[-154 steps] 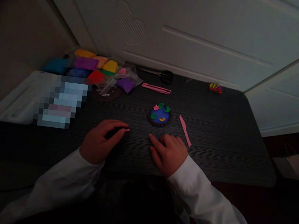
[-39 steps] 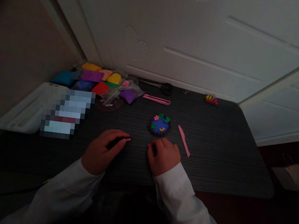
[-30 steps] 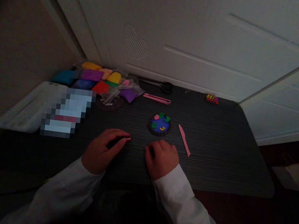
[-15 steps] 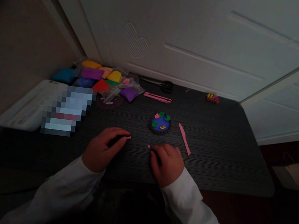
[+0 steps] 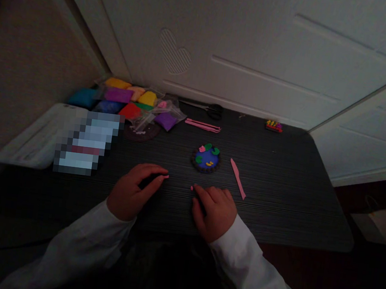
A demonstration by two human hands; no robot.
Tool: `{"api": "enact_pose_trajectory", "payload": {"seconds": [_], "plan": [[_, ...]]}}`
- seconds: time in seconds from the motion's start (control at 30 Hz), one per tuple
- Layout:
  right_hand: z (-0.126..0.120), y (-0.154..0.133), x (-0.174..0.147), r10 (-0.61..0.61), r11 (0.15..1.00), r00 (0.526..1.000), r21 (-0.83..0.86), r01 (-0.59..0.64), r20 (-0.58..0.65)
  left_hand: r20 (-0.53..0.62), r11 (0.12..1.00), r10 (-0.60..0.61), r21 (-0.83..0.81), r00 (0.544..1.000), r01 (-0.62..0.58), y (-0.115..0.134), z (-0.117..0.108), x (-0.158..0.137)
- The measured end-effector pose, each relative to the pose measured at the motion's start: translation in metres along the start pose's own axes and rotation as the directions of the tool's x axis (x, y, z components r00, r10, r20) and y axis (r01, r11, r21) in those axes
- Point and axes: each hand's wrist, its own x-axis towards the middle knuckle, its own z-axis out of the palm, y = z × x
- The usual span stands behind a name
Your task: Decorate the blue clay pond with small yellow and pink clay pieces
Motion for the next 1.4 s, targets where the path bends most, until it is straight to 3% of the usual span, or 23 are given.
{"api": "enact_pose_trajectory", "payload": {"seconds": [0.5, 1.4], "plan": [[-0.002, -0.007, 0.0, -0.033, 0.99, 0.995, -0.134, 0.045, 0.092, -0.006, 1.0, 0.007, -0.006, 1.0, -0.007, 0.0, 0.0, -0.001], [-0.005, -0.015, -0.001, 0.001, 0.979, 0.993, -0.2, 0.023, 0.119, -0.007, 1.0, 0.008, 0.007, 1.0, -0.008, 0.0, 0.0, 0.0]]}}
